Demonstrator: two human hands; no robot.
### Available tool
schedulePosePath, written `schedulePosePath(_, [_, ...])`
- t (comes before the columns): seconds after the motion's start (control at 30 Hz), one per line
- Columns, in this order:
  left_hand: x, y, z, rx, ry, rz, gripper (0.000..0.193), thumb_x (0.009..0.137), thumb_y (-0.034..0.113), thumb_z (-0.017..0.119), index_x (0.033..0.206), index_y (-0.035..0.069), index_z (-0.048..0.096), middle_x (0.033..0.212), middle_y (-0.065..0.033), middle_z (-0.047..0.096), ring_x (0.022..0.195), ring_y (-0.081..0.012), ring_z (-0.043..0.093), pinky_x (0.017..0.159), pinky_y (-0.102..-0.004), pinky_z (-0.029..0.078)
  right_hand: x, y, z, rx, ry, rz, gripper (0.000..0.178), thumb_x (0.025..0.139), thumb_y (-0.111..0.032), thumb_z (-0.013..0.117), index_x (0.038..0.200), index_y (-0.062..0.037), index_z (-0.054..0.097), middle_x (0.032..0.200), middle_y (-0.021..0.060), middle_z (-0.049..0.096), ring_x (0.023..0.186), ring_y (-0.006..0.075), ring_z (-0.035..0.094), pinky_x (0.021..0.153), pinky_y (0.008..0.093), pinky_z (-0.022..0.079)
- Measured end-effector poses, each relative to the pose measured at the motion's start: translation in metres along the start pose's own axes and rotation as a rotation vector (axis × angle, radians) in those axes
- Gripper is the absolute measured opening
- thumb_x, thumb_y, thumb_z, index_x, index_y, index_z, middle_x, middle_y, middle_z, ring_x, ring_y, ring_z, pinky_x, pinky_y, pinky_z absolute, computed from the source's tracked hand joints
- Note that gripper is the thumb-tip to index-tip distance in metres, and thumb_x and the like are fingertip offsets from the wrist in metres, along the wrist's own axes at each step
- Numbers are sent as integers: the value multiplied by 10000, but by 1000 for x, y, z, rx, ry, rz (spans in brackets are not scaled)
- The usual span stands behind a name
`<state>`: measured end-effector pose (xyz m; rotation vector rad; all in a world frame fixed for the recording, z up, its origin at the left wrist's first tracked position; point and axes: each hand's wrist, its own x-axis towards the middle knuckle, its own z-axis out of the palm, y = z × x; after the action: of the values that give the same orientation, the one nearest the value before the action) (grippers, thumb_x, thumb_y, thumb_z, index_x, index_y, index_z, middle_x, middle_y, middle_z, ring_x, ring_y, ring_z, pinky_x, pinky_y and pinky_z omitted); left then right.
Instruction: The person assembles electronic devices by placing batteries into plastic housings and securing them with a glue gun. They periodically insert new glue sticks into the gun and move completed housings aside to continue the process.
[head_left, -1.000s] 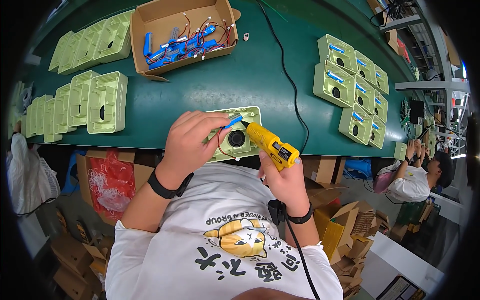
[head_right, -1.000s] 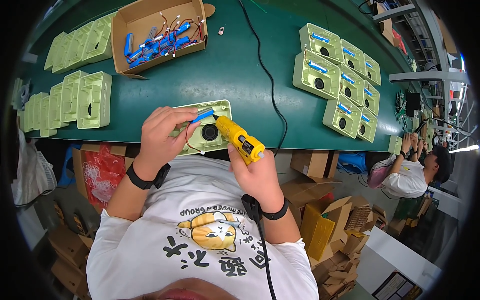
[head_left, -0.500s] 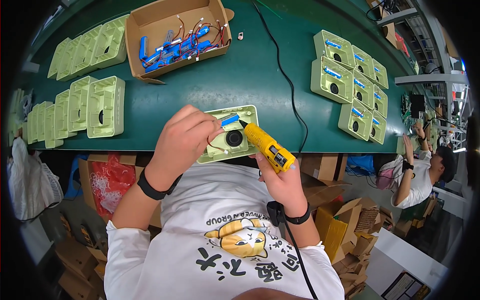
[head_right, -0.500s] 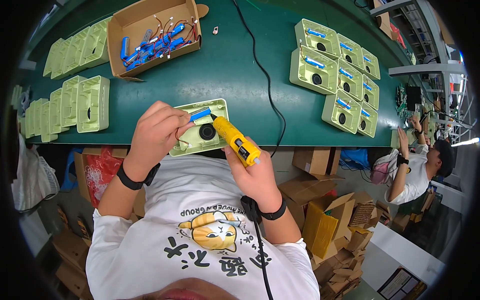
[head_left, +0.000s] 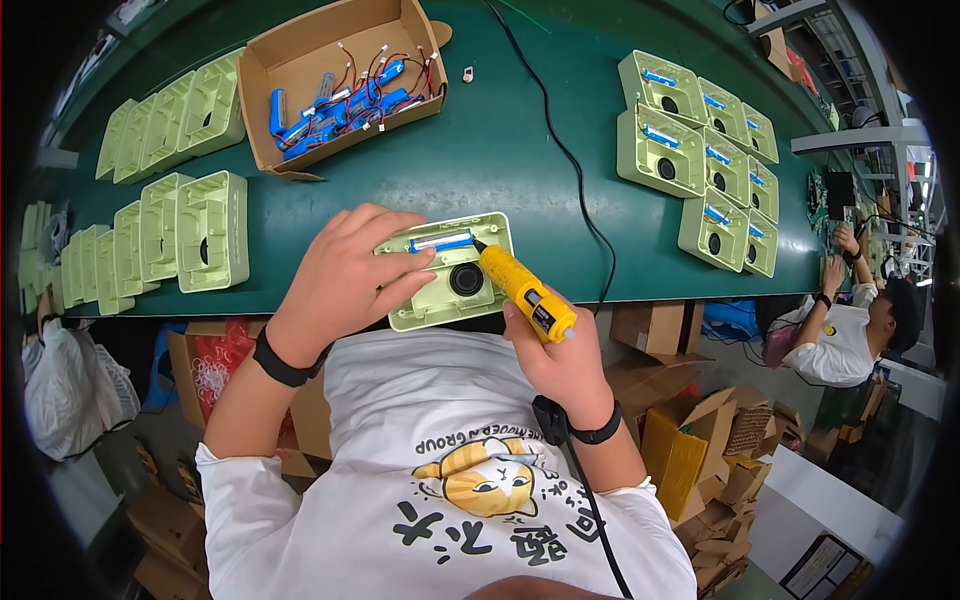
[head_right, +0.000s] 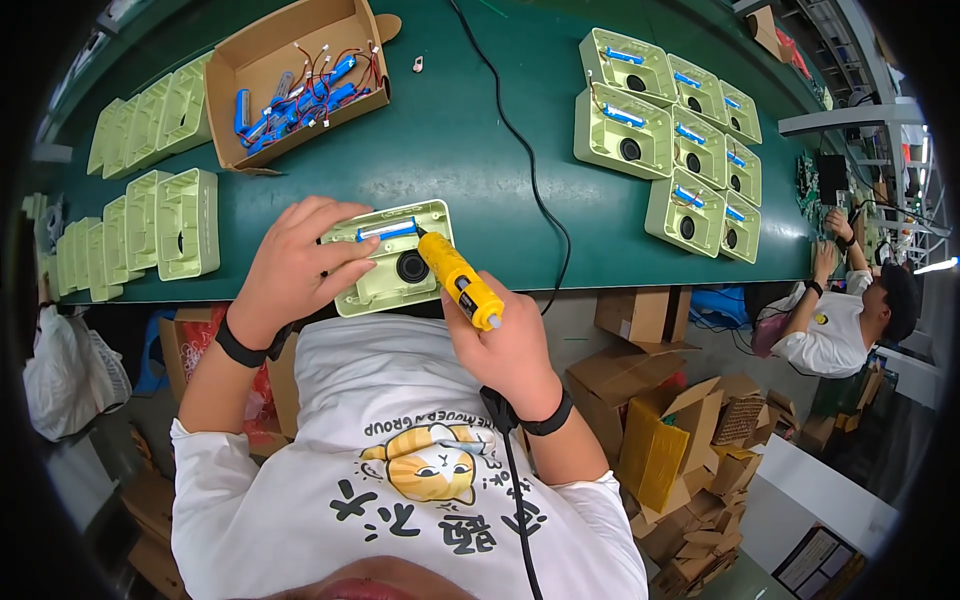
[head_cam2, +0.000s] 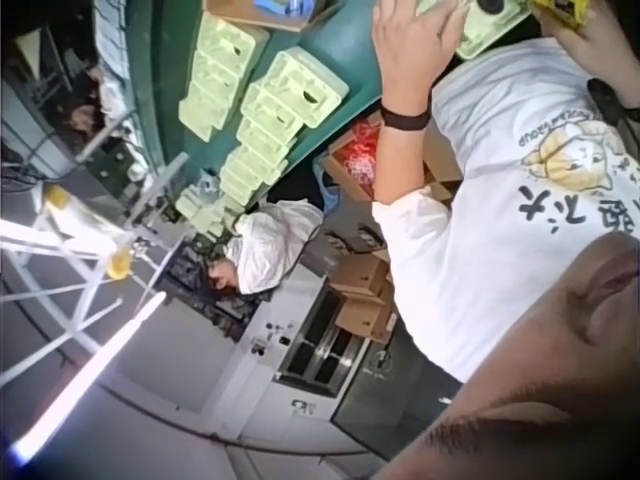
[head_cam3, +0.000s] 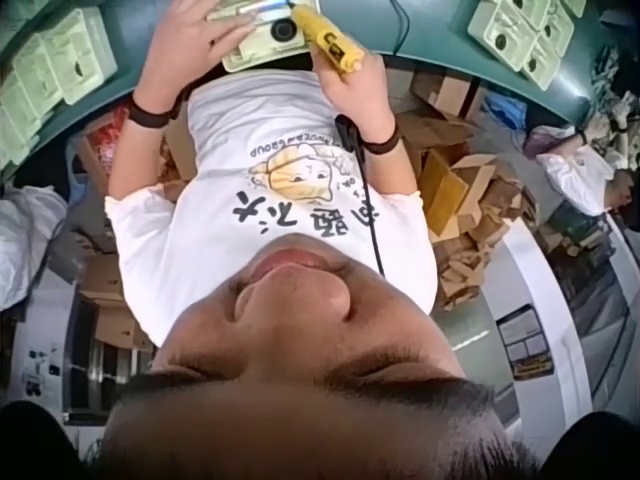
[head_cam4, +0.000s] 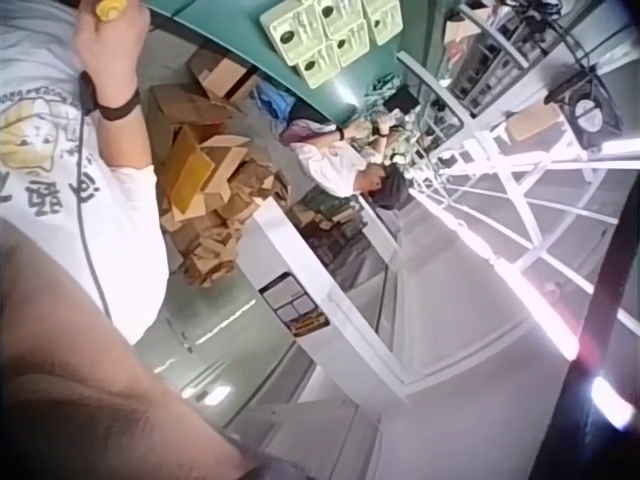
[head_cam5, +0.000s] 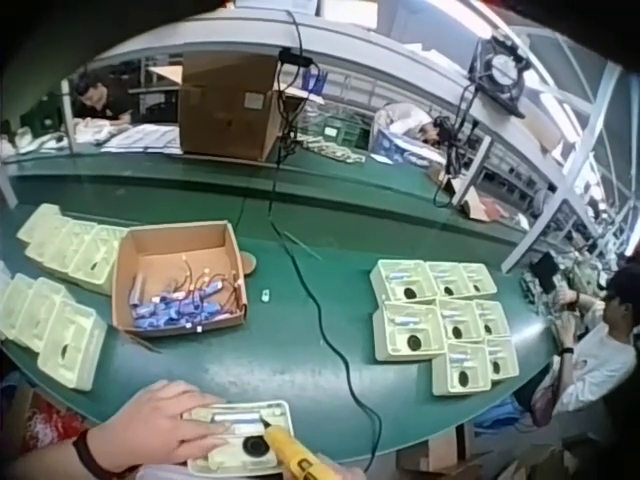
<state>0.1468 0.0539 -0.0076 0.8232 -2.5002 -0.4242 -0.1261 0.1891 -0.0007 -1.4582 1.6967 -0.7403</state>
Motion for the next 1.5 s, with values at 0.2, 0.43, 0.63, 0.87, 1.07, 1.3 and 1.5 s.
schedulePosePath(0.2, [-5,-13,4,-199,-62,-17,242,938,274,885,1131,128,881,1474,-92,741,1061,-308,703,953,-416,569,-3,8,7,-45,59,-51,193,1089,-144,763,1189,20,782,784,68,765,648,171,726,631,322,562])
schedulePosePath(0.43, [-27,14,10,-163,-4,-136,378,892,284,905,1250,169,874,1480,-101,739,1073,-309,691,960,-419,548,-7,5,2,126,21,99,242,1105,-169,767,1252,23,777,814,16,760,654,91,683,608,275,542])
schedulePosePath(0.63, [-41,15,21,-165,51,-194,424,872,267,900,1288,193,875,1480,-116,733,1110,-319,676,988,-445,525,-8,5,-4,245,-24,94,184,1077,-164,746,1150,4,767,818,143,737,660,323,740,617,401,554])
schedulePosePath(0.87, [-44,8,24,-197,31,-174,542,821,332,940,1345,223,854,1471,-129,720,1201,-352,674,1053,-462,518,-9,0,-3,177,-7,107,189,1079,-171,751,1156,1,770,813,136,736,655,321,739,621,399,557])
schedulePosePath(1.07, [-47,22,13,-179,-14,-191,805,729,425,1016,1459,197,765,1526,-158,683,1324,-397,661,1123,-503,508,-13,-17,-14,236,-35,251,173,1071,-152,748,1144,4,762,810,138,723,659,351,729,618,409,552])
schedulePosePath(1.3, [-58,22,29,-288,89,-185,1089,653,383,1071,1602,128,603,1563,-182,669,1403,-412,658,1157,-534,502,-21,-18,-18,204,4,-21,123,1015,-101,790,1069,-12,726,792,125,692,664,370,713,609,412,535])
schedulePosePath(1.5, [-51,39,40,-463,235,-136,1276,623,249,1073,1714,132,421,1640,-197,639,1425,-414,662,1182,-532,512,-19,-34,-24,128,-140,-14,139,1078,-47,721,1173,40,772,934,77,804,828,114,741,744,316,582])
